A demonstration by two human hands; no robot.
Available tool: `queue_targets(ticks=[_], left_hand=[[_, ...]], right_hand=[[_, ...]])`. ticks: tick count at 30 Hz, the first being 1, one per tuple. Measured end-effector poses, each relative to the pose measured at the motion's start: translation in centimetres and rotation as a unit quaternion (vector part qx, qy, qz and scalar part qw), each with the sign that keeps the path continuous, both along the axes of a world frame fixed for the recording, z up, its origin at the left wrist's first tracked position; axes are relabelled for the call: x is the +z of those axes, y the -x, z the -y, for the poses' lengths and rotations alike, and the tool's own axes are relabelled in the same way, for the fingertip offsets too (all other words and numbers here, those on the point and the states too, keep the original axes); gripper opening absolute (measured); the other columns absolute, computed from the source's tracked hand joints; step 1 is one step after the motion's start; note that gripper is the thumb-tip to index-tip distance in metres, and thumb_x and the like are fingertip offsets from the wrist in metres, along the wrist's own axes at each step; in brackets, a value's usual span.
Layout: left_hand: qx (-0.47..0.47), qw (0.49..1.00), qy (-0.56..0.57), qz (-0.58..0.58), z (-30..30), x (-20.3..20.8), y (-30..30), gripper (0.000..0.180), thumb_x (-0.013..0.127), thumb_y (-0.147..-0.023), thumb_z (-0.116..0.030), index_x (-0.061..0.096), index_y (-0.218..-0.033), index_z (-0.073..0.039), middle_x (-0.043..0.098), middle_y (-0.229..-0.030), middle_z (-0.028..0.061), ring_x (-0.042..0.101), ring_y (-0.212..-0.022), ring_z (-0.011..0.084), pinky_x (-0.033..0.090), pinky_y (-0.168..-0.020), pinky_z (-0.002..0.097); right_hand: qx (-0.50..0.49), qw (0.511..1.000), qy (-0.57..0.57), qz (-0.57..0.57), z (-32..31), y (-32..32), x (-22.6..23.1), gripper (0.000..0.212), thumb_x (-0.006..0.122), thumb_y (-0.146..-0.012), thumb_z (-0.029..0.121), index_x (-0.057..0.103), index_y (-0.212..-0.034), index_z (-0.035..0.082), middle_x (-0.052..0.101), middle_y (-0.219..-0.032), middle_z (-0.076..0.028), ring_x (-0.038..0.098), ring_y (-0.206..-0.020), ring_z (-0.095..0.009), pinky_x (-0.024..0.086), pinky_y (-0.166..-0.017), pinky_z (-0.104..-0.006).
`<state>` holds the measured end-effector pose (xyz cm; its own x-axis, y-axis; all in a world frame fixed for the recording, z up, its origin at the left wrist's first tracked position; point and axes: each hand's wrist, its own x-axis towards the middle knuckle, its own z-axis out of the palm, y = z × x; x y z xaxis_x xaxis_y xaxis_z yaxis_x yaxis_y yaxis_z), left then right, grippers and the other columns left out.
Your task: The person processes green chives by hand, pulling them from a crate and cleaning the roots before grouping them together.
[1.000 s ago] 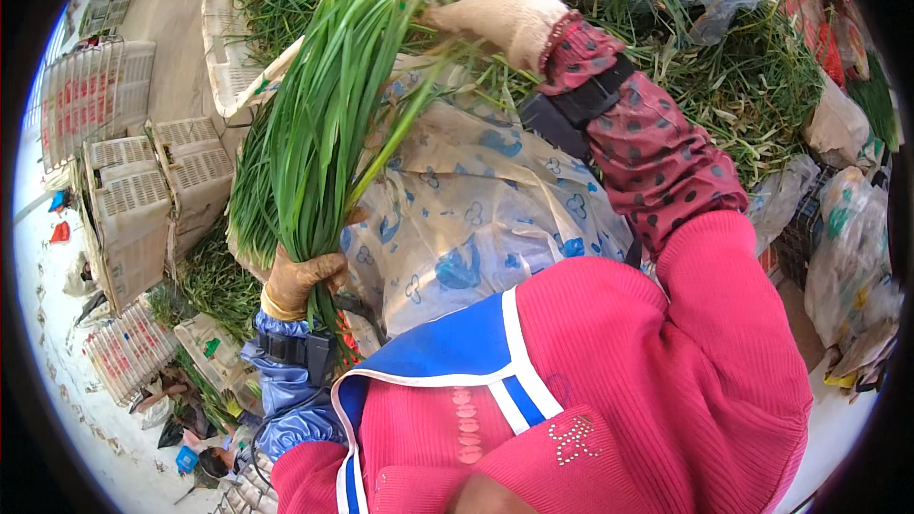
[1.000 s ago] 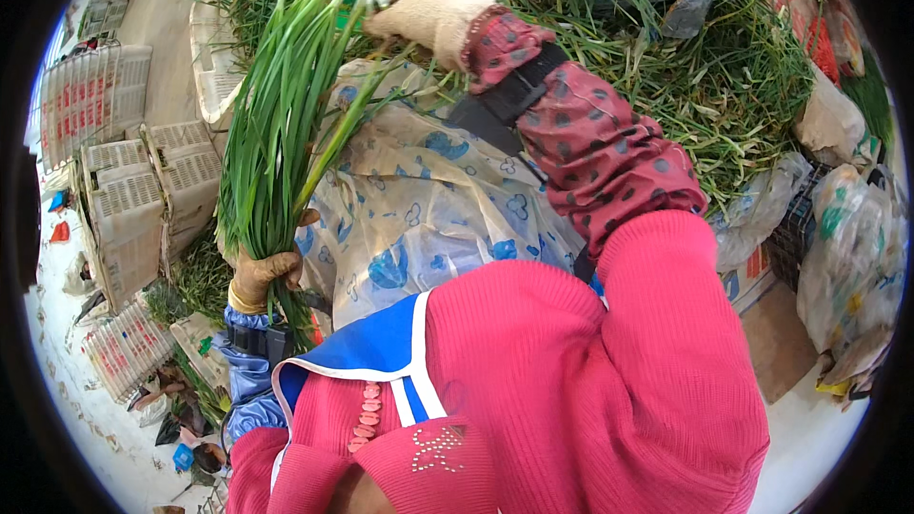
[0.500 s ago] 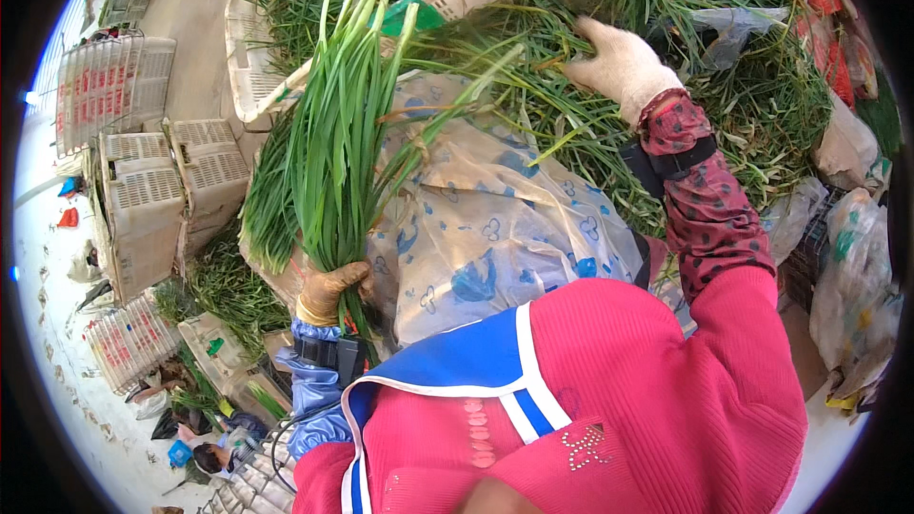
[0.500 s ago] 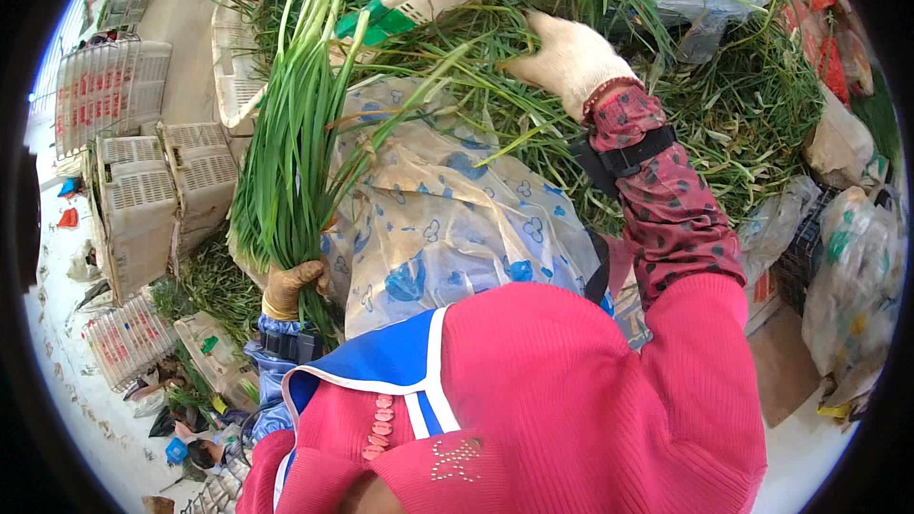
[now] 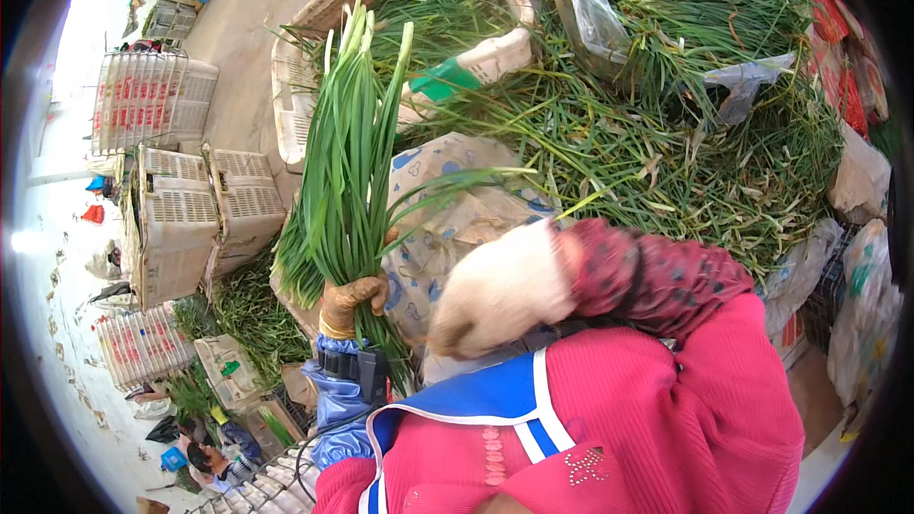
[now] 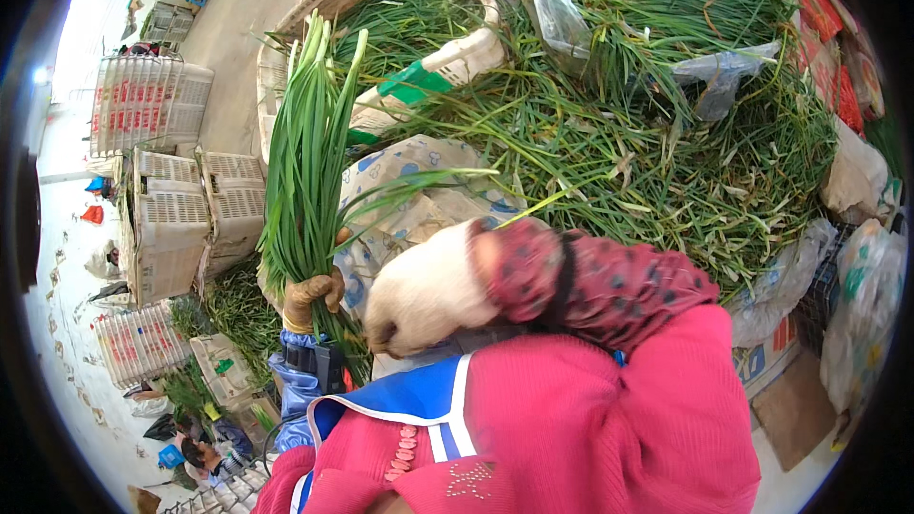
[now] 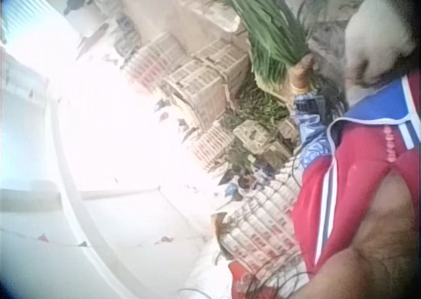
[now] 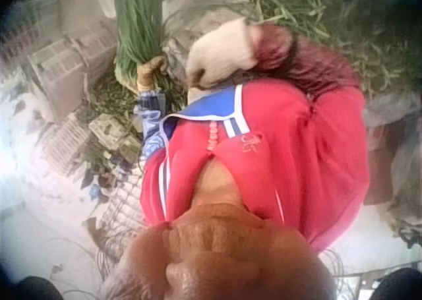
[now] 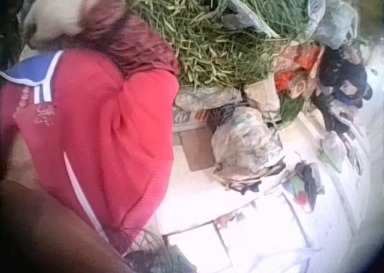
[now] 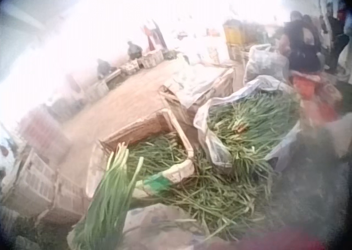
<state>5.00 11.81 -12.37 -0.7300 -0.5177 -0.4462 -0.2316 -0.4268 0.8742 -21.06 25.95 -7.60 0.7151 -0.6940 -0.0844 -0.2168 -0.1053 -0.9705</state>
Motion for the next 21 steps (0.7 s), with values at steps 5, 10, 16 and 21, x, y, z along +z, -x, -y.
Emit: queue_targets(ticks=[5, 10, 16, 21], left_hand=[[-0.033, 0.997, -0.047, -0.050, 2.2, -0.8, -1.7, 0.076, 0.080, -0.071, -0.018, 0.044, -0.132, 0.012, 0.065, -0.080, 0.0144, 0.047, -0.042, 0.0133, 0.036, -0.039, 0.0237], [-0.091, 0.994, -0.003, -0.055, 1.8, 0.2, -2.1, 0.080, 0.080, -0.072, -0.021, 0.042, -0.135, 0.007, 0.057, -0.058, 0.0090, 0.047, -0.038, 0.0150, 0.033, -0.036, 0.0258], [-0.088, 0.996, -0.024, -0.013, 0.7, 1.6, -2.3, 0.079, 0.085, -0.066, -0.018, 0.047, -0.129, 0.009, 0.064, -0.070, 0.0143, 0.050, -0.040, 0.0167, 0.038, -0.036, 0.0269], [-0.078, 0.996, -0.038, -0.006, 1.9, 0.5, -3.6, 0.072, 0.085, -0.066, -0.017, 0.052, -0.125, 0.010, 0.064, -0.070, 0.0174, 0.049, -0.039, 0.0163, 0.037, -0.036, 0.0264]], right_hand=[[-0.409, 0.902, -0.063, 0.126, 0.2, 8.5, -3.1, 0.027, 0.066, -0.077, 0.006, 0.067, -0.104, 0.001, 0.066, -0.092, -0.004, 0.061, -0.087, -0.013, 0.051, -0.078, -0.0279], [-0.542, 0.838, 0.050, -0.028, 5.5, 11.2, -6.3, 0.080, 0.076, -0.071, 0.014, 0.038, -0.140, 0.001, 0.065, -0.093, -0.013, 0.062, -0.081, -0.017, 0.052, -0.072, -0.0285], [-0.442, 0.881, -0.040, 0.166, 10.1, 8.5, -5.3, 0.071, 0.074, -0.077, 0.030, 0.044, -0.134, -0.001, 0.064, -0.088, -0.009, 0.058, -0.069, -0.013, 0.047, -0.058, -0.0270], [-0.415, 0.893, -0.099, 0.144, 8.1, 9.0, -4.4, 0.048, 0.065, -0.086, 0.030, 0.057, -0.124, 0.002, 0.065, -0.086, -0.006, 0.058, -0.068, -0.010, 0.048, -0.061, -0.0256]])
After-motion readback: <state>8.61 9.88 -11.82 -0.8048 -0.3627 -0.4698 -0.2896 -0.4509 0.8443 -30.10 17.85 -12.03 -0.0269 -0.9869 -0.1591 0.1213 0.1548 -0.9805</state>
